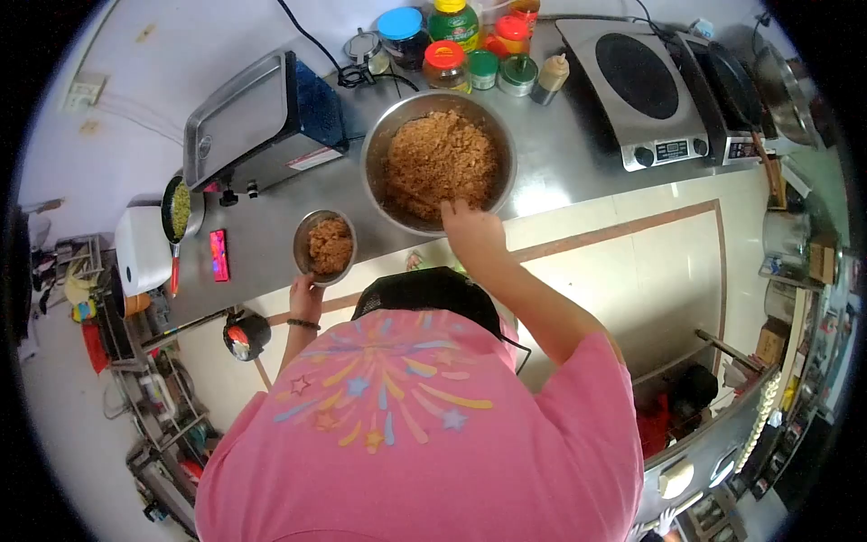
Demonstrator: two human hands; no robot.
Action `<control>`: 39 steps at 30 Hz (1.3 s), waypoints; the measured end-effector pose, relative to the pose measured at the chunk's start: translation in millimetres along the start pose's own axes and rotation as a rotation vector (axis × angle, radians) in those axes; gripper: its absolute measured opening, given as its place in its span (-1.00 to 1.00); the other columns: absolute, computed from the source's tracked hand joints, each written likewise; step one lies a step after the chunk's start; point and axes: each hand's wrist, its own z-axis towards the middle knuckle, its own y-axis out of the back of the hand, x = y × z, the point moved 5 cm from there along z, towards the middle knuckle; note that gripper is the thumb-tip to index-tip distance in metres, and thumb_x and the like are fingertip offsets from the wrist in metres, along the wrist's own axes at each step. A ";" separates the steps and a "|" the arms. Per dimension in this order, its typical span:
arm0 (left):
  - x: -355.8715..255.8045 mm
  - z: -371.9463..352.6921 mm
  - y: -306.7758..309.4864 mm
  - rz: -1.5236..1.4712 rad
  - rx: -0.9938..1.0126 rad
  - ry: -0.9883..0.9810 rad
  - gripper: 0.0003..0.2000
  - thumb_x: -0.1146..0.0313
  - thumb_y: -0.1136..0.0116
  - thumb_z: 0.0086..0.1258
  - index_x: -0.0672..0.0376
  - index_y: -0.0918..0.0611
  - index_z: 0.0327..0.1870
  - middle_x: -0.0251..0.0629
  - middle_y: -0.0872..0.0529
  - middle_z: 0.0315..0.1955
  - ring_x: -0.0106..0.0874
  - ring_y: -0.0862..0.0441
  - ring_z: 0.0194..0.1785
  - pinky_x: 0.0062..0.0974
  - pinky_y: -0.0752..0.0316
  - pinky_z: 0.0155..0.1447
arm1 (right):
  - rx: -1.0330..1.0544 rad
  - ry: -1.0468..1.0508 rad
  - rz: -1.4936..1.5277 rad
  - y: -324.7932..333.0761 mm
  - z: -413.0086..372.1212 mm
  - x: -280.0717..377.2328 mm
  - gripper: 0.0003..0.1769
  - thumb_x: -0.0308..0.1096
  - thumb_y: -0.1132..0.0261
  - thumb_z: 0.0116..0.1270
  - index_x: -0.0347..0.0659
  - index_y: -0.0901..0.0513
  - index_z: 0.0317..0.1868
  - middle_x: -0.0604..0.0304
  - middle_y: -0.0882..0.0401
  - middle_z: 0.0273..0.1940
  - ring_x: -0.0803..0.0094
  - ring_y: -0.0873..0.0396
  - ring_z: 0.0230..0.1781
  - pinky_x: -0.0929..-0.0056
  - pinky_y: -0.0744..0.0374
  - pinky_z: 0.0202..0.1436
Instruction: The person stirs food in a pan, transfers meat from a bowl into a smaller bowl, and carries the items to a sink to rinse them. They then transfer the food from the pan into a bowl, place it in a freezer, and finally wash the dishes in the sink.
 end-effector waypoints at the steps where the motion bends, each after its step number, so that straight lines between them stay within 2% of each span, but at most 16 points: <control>1: -7.3 -7.7 -2.7 -0.133 -0.084 0.072 -0.96 0.49 -0.01 0.16 0.17 -0.45 -0.39 -0.36 -0.54 -0.43 -0.48 -0.53 -0.35 -0.55 -0.51 -0.24 | 0.009 0.013 0.034 0.8 -1.5 3.4 -0.69 -0.41 -0.09 0.05 -0.18 -0.46 -0.13 0.16 -0.48 -0.41 0.33 -0.57 -0.50 0.43 -0.51 -0.53; 7: -14.5 -21.4 10.6 -0.141 -0.146 -0.019 -0.97 0.49 -0.01 0.18 0.14 -0.47 -0.38 -0.37 -0.55 -0.39 -0.49 -0.53 -0.31 -0.57 -0.52 -0.22 | 0.075 0.067 0.005 -25.6 32.0 -27.0 -0.71 -0.42 -0.07 0.07 -0.13 -0.47 -0.13 0.15 -0.50 -0.35 0.33 -0.58 -0.47 0.47 -0.51 -0.52; 10: -14.4 -32.6 7.2 -0.159 -0.150 0.026 -0.91 0.50 0.01 0.19 0.16 -0.47 -0.29 -0.37 -0.54 -0.36 -0.49 -0.53 -0.27 -0.56 -0.51 -0.17 | 0.127 -0.157 -0.096 -21.1 57.7 -82.6 -0.67 -0.46 -0.04 0.12 -0.08 -0.44 -0.06 0.19 -0.52 -0.34 0.33 -0.58 -0.44 0.47 -0.52 -0.51; 13: -13.1 -46.4 -0.4 -0.158 -0.204 0.060 -0.88 0.48 0.03 0.20 0.19 -0.45 -0.24 -0.32 -0.53 -0.30 -0.47 -0.52 -0.21 -0.52 -0.50 -0.11 | -0.106 -0.202 -0.084 -9.4 60.1 -118.1 -0.66 -0.46 -0.06 0.07 -0.03 -0.45 -0.08 0.21 -0.48 -0.44 0.35 -0.55 -0.54 0.43 -0.50 -0.57; 14: -9.4 -49.6 0.8 -0.165 -0.249 0.093 -0.87 0.47 0.05 0.21 0.21 -0.43 -0.23 -0.29 -0.52 -0.26 -0.45 -0.51 -0.18 -0.50 -0.49 -0.08 | -0.096 -0.197 -0.080 -14.3 57.5 -115.4 -0.66 -0.46 -0.06 0.07 -0.03 -0.45 -0.08 0.21 -0.48 -0.44 0.35 -0.55 -0.54 0.43 -0.50 -0.57; 17: -1.1 -56.1 -2.9 -0.173 -0.215 0.103 -0.83 0.45 0.07 0.21 0.24 -0.41 -0.18 -0.24 -0.50 -0.19 -0.42 -0.49 -0.12 -0.46 -0.47 -0.03 | 0.181 0.066 -0.085 -29.9 29.5 -76.6 -0.68 -0.46 -0.03 0.08 -0.15 -0.43 -0.09 0.11 -0.46 -0.39 0.29 -0.55 -0.46 0.38 -0.51 -0.50; 19: -0.7 -62.9 -6.6 -0.187 -0.232 0.113 -0.82 0.45 0.08 0.20 0.25 -0.41 -0.18 -0.21 -0.50 -0.16 -0.38 -0.49 -0.10 -0.44 -0.46 -0.02 | 0.182 0.216 0.077 -23.3 4.6 -55.2 -0.68 -0.45 -0.04 0.09 -0.07 -0.45 -0.09 0.16 -0.47 -0.39 0.29 -0.55 -0.50 0.37 -0.52 -0.49; 21: -2.0 -69.5 -11.3 -0.177 -0.251 0.105 -0.82 0.45 0.08 0.20 0.26 -0.41 -0.18 -0.21 -0.50 -0.16 -0.38 -0.49 -0.08 -0.44 -0.47 -0.02 | 0.171 0.169 -0.040 -20.4 7.1 -80.2 -0.69 -0.43 -0.04 0.11 0.00 -0.48 -0.10 0.20 -0.47 -0.41 0.31 -0.55 -0.52 0.39 -0.51 -0.51; 24: 5.1 -78.9 5.6 -0.226 -0.264 0.100 -0.82 0.46 0.08 0.20 0.25 -0.41 -0.18 -0.21 -0.50 -0.14 -0.38 -0.48 -0.06 -0.42 -0.45 0.01 | 0.156 -0.061 -0.175 6.8 32.2 -123.0 -0.71 -0.43 -0.01 0.16 0.03 -0.51 -0.11 0.23 -0.47 -0.44 0.33 -0.55 -0.53 0.43 -0.50 -0.54; 27: 5.4 -94.0 21.7 -0.250 -0.286 0.076 -0.80 0.46 0.10 0.21 0.25 -0.41 -0.15 -0.21 -0.49 -0.10 -0.37 -0.45 -0.03 -0.39 -0.41 0.04 | -0.008 -0.159 -0.170 10.8 46.2 -118.5 -0.70 -0.43 -0.01 0.16 0.02 -0.49 -0.09 0.24 -0.48 -0.43 0.34 -0.55 -0.54 0.45 -0.50 -0.55; 29: 5.8 -106.8 31.1 -0.275 -0.257 0.031 -0.78 0.45 0.12 0.22 0.26 -0.41 -0.12 -0.21 -0.47 -0.07 -0.36 -0.42 0.00 -0.38 -0.38 0.07 | 0.061 -0.204 -0.246 -10.4 52.5 -89.3 -0.72 -0.43 -0.02 0.16 -0.01 -0.47 -0.09 0.24 -0.48 -0.41 0.32 -0.54 -0.55 0.42 -0.49 -0.58; 31: 14.6 -122.3 54.7 -0.280 -0.263 0.021 -0.75 0.45 0.13 0.22 0.26 -0.40 -0.08 -0.21 -0.45 -0.04 -0.36 -0.41 0.02 -0.37 -0.36 0.09 | 0.153 -0.060 -0.057 -46.8 46.2 -50.6 -0.70 -0.48 -0.05 0.09 -0.13 -0.44 -0.11 0.11 -0.48 -0.33 0.27 -0.57 -0.49 0.34 -0.52 -0.53; 33: 18.3 -144.2 75.0 -0.301 -0.319 -0.003 -0.72 0.44 0.13 0.21 0.26 -0.38 -0.04 -0.21 -0.45 -0.03 -0.34 -0.40 0.03 -0.38 -0.35 0.10 | 0.078 0.121 0.010 -22.5 24.1 -6.6 -0.72 -0.44 -0.01 0.13 -0.11 -0.45 -0.12 0.12 -0.50 -0.36 0.26 -0.58 -0.49 0.36 -0.52 -0.51; 35: 19.4 -168.3 93.6 -0.340 -0.318 -0.075 -0.69 0.41 0.12 0.22 0.28 -0.37 -0.01 -0.20 -0.44 -0.02 -0.34 -0.39 0.05 -0.38 -0.33 0.12 | 0.145 0.005 -0.095 -18.4 22.0 -18.1 -0.72 -0.44 -0.03 0.12 -0.11 -0.46 -0.12 0.14 -0.51 -0.36 0.28 -0.58 -0.46 0.37 -0.53 -0.48; 37: 33.1 -192.7 127.7 -0.315 -0.320 -0.100 -0.68 0.36 0.12 0.23 0.29 -0.37 -0.01 -0.20 -0.43 -0.02 -0.36 -0.36 0.07 -0.39 -0.29 0.13 | 0.156 -0.270 -0.200 -19.1 26.4 -53.0 -0.71 -0.45 -0.01 0.14 -0.11 -0.45 -0.10 0.14 -0.52 -0.33 0.27 -0.58 -0.41 0.38 -0.54 -0.42; 39: 46.6 -222.2 159.5 -0.371 -0.373 -0.134 -0.67 0.34 0.11 0.22 0.29 -0.37 -0.01 -0.21 -0.44 -0.03 -0.36 -0.36 0.06 -0.38 -0.29 0.12 | 0.041 -0.360 -0.202 -11.4 20.3 -65.6 -0.75 -0.45 0.00 0.16 -0.10 -0.46 -0.13 0.16 -0.53 -0.31 0.28 -0.58 -0.37 0.39 -0.54 -0.41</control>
